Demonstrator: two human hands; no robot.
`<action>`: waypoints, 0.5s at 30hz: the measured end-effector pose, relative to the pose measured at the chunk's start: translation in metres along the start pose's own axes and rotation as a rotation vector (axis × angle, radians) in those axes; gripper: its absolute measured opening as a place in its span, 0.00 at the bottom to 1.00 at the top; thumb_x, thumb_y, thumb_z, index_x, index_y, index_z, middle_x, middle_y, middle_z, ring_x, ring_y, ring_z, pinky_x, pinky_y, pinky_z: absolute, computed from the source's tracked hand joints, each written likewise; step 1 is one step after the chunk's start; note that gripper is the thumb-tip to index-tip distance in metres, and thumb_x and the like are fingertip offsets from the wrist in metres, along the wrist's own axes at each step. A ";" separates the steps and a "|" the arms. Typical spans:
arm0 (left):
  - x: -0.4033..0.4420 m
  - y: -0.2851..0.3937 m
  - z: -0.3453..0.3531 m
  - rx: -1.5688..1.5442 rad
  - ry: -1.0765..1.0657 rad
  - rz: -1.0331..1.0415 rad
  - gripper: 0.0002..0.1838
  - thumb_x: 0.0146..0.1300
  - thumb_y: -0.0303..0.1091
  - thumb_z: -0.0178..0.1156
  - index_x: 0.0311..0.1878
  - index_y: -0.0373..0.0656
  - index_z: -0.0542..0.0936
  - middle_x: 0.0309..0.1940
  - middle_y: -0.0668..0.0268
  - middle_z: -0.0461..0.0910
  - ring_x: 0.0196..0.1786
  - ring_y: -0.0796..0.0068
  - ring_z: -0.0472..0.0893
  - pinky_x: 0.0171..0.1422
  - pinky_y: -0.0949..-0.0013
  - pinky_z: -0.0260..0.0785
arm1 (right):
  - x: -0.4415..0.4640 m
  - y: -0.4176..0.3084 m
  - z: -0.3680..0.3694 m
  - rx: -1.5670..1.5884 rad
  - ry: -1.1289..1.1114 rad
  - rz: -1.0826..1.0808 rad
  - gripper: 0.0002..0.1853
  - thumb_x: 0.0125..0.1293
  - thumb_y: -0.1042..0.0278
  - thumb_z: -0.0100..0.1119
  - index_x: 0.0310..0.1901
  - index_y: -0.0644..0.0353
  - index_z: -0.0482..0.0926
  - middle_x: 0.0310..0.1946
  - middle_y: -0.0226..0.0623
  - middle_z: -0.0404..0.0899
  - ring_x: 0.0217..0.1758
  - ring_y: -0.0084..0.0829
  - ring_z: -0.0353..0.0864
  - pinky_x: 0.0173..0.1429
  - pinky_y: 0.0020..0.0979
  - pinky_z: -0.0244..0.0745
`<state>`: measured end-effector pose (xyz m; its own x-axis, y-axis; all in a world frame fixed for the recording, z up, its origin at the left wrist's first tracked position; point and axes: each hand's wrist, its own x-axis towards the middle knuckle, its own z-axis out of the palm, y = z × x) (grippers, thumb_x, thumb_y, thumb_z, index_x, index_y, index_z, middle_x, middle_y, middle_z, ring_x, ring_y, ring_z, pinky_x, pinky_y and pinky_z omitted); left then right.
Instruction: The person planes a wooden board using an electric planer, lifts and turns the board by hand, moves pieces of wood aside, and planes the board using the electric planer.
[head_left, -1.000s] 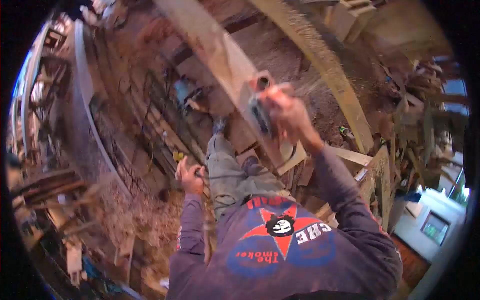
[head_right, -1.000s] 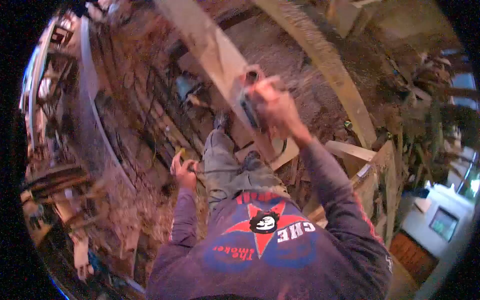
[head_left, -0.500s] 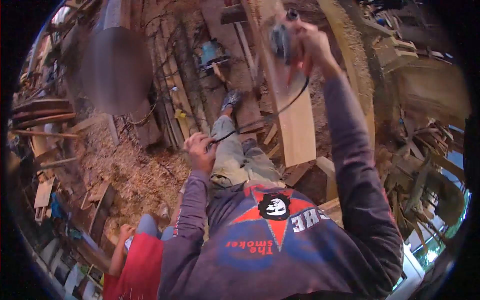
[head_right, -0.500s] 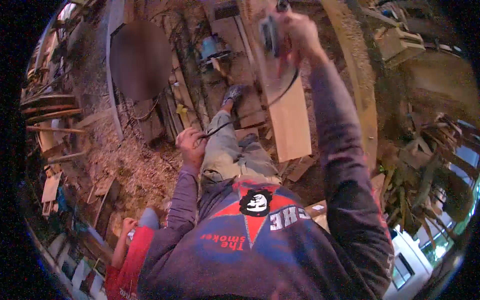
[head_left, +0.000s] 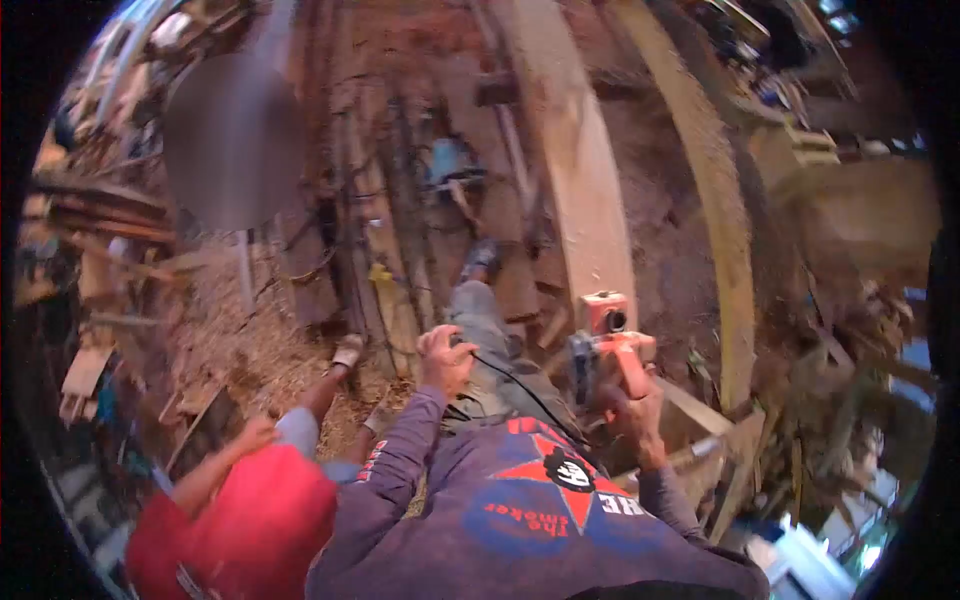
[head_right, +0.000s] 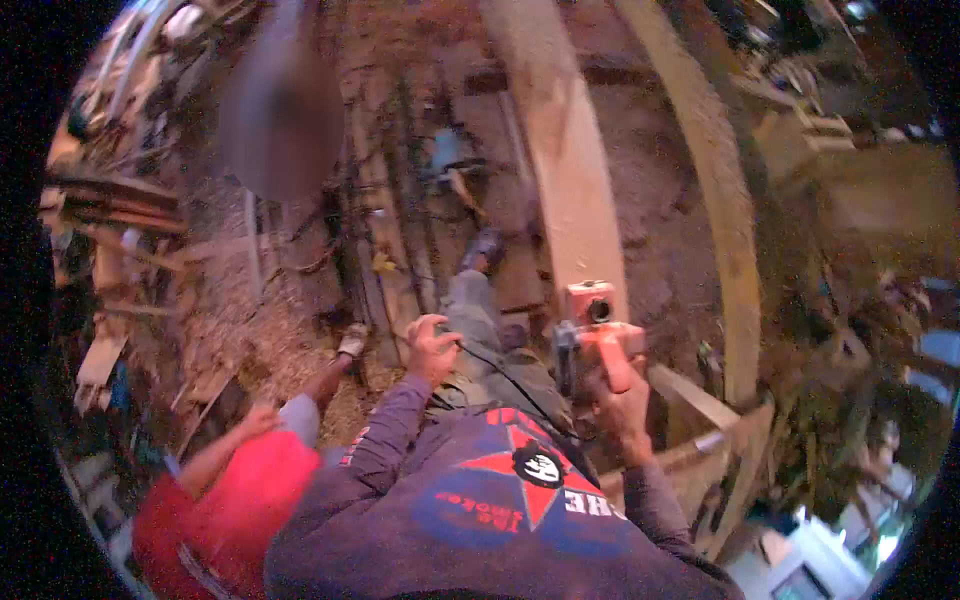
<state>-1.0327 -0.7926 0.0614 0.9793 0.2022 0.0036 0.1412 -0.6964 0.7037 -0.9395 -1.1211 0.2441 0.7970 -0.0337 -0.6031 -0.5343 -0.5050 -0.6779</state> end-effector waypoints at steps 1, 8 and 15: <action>-0.007 -0.007 0.006 0.000 0.042 0.002 0.08 0.49 0.34 0.72 0.35 0.56 0.90 0.53 0.62 0.79 0.63 0.54 0.74 0.69 0.48 0.60 | 0.019 0.012 0.002 0.107 -0.024 -0.043 0.24 0.61 0.64 0.70 0.59 0.61 0.84 0.36 0.27 0.82 0.38 0.21 0.80 0.42 0.31 0.78; -0.016 -0.035 -0.030 0.182 0.374 -0.132 0.07 0.45 0.33 0.74 0.31 0.55 0.90 0.55 0.62 0.79 0.66 0.53 0.74 0.68 0.49 0.66 | 0.215 -0.141 0.045 -0.046 -0.155 -0.723 0.23 0.65 0.75 0.58 0.62 0.57 0.83 0.52 0.31 0.84 0.50 0.26 0.81 0.57 0.29 0.75; -0.012 -0.008 -0.017 0.030 0.388 0.007 0.11 0.52 0.46 0.73 0.35 0.54 0.90 0.55 0.60 0.78 0.66 0.55 0.73 0.69 0.49 0.61 | 0.328 -0.274 0.073 0.103 -0.459 -0.754 0.16 0.75 0.60 0.56 0.54 0.61 0.83 0.36 0.29 0.82 0.34 0.27 0.78 0.39 0.33 0.74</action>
<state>-1.0475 -0.7776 0.0681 0.8535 0.4387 0.2813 0.1440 -0.7173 0.6817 -0.5520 -0.9308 0.2014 0.7673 0.6369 -0.0747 0.0473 -0.1724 -0.9839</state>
